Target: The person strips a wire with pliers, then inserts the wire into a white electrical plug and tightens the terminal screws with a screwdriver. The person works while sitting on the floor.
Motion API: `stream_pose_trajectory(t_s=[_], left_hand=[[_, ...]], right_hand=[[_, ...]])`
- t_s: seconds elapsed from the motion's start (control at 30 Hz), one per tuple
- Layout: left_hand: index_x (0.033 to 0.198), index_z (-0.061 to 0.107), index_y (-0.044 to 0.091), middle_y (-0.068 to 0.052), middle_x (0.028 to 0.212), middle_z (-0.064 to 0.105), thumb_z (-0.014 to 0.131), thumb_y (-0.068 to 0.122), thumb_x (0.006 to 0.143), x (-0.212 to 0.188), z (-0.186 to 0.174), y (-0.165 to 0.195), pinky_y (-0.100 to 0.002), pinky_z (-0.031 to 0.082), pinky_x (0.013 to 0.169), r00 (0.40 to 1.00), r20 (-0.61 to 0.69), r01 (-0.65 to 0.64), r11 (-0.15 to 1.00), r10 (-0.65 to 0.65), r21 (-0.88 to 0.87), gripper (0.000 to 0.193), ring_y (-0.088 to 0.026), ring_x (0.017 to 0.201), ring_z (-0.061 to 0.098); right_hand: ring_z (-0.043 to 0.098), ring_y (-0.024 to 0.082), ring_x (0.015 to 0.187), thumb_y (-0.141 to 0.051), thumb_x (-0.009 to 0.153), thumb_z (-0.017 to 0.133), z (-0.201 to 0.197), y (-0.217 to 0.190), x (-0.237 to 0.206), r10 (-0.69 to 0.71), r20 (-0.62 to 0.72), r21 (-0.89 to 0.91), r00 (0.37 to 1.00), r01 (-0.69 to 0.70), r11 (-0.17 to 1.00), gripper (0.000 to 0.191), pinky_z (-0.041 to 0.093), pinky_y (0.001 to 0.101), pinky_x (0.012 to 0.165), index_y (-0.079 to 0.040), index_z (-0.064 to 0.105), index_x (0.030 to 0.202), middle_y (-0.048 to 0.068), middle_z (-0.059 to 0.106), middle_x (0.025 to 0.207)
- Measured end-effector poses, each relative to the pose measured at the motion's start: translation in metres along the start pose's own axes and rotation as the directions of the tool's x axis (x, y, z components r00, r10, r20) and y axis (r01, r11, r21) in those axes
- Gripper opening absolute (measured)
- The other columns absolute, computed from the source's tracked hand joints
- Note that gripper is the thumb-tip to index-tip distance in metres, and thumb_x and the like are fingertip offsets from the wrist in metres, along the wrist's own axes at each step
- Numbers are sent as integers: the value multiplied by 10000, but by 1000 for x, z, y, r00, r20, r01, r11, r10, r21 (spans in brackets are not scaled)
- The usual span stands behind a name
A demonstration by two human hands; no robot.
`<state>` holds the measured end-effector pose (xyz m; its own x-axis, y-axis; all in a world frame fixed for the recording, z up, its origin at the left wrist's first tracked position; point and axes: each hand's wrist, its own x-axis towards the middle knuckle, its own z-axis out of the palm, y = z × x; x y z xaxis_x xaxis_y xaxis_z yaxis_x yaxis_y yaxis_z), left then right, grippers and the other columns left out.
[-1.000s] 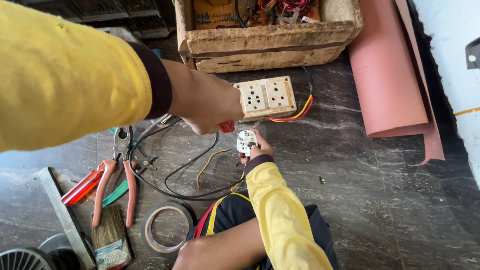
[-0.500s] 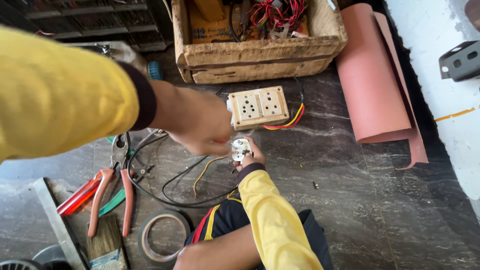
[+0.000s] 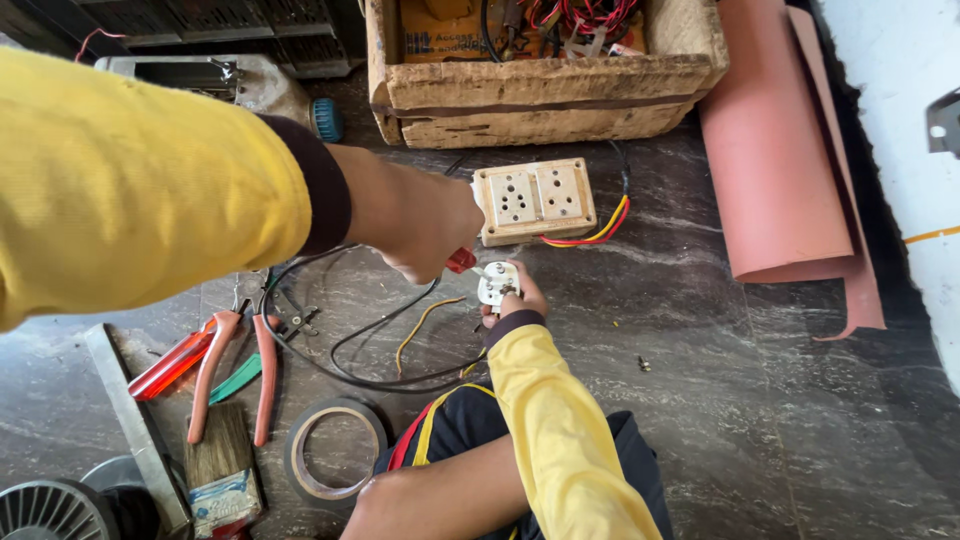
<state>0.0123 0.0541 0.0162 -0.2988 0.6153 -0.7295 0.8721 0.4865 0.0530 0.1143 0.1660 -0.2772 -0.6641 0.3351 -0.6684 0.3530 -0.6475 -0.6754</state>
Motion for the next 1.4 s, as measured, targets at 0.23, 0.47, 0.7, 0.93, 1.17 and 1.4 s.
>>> stream_pose_trajectory(t_s=[0.23,0.47,0.7,0.93,1.17,1.4], left_hand=[[940,745,9,-197,870,734,712,164,792,7,-3,-10,-450,586,691,954,-37,-256,874,297,413,217,-365,838,729],[913,756,14,-178,838,744,631,311,865,1,-9,-3,-452,584,682,914,62,-361,737,400,571,326,-354,807,733],[885,767,20,-158,806,755,549,459,937,-19,-5,16,-454,583,673,985,-125,-110,991,119,77,493,-343,776,737],[862,771,-26,-188,791,764,700,415,798,39,50,16,-397,596,588,988,-138,-11,879,-62,-476,451,-274,701,773],[1470,343,43,-233,1141,687,648,639,810,8,111,2,-476,668,661,932,46,268,598,-360,-756,940,-359,802,808],[1438,394,68,-239,1302,536,673,614,881,-38,232,48,-506,470,1028,841,-112,378,723,-529,-579,828,-430,1241,530]], right_hand=[[558,208,521,193,833,258,-4,2,16,-9,12,-2,1000,9,1000,726,354,320,388,-212,681,1261,138,684,919],[558,208,519,187,855,264,-12,8,22,0,40,39,999,-2,999,722,355,309,390,-218,680,1285,145,670,896],[542,181,477,127,919,288,-6,4,2,-34,4,-75,999,34,997,646,341,290,368,-240,683,1275,126,676,853],[547,136,513,88,955,727,17,16,-17,-209,51,-267,977,214,940,485,424,263,423,-247,707,1306,137,732,924],[573,118,532,48,939,326,16,2,-24,-86,89,-142,992,98,985,604,429,261,406,-281,641,1335,97,713,985],[566,103,517,77,1003,272,16,31,-20,-199,166,-261,966,237,936,622,413,245,415,-266,589,1413,79,709,991]])
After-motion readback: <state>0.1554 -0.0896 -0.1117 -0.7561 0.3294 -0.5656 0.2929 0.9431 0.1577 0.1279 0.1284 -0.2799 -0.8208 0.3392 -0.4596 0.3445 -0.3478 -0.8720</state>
